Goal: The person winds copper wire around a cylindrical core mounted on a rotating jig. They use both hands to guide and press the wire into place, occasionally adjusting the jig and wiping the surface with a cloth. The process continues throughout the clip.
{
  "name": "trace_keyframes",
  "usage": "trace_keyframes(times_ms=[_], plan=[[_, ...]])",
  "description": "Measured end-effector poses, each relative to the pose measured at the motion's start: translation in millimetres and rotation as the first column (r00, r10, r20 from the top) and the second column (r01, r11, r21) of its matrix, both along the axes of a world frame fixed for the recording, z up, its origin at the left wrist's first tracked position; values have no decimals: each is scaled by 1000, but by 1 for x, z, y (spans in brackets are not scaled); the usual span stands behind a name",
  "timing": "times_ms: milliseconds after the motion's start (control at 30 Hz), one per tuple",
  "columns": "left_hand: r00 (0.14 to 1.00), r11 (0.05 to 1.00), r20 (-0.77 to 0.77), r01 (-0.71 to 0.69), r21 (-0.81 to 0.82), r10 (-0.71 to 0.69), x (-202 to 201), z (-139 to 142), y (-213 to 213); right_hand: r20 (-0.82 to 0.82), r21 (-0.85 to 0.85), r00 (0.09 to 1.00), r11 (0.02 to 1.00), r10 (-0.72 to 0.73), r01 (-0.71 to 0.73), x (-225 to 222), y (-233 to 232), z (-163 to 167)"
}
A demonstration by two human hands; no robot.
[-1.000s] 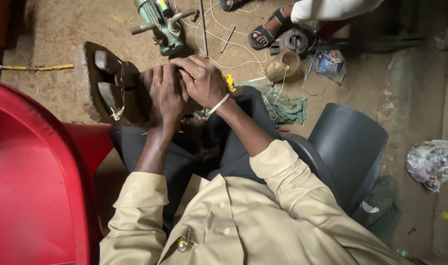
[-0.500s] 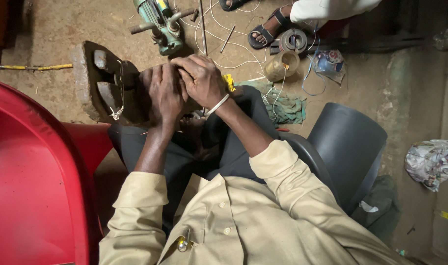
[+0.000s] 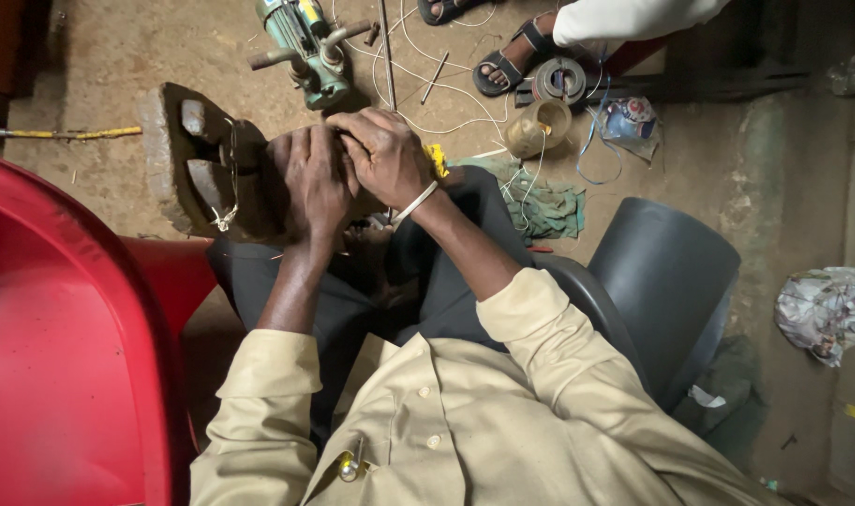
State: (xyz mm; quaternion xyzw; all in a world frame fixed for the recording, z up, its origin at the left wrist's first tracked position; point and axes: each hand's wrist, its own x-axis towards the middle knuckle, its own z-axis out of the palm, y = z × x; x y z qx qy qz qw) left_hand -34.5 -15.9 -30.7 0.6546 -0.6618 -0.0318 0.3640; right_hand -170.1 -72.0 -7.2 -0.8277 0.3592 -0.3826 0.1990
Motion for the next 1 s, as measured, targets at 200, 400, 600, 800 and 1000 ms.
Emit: trace_keyframes(times_ms=[200,400,600,800,1000], plan=[[998,999,-57,8,-41,-11,-1,-1,0,-16,10,1000,1000,1,-1,0,0,-1],[999,1000,-46,5,-6,-6,0,-2,0,-4,24,1000,1000,12,-12,1,0,-2],[1000,1000,-19,-5,-15,4,0,0,-1,7,44,1000,999,16,-16,1,0,0],[1000,999,-11,2,-32,-3,-1,2,0,-3,47,1000,999,14,-13,0,0,2],[1000,999,-14,19,-40,-19,0,2,0,1,27,1000,1000,2,-2,0,1,3]])
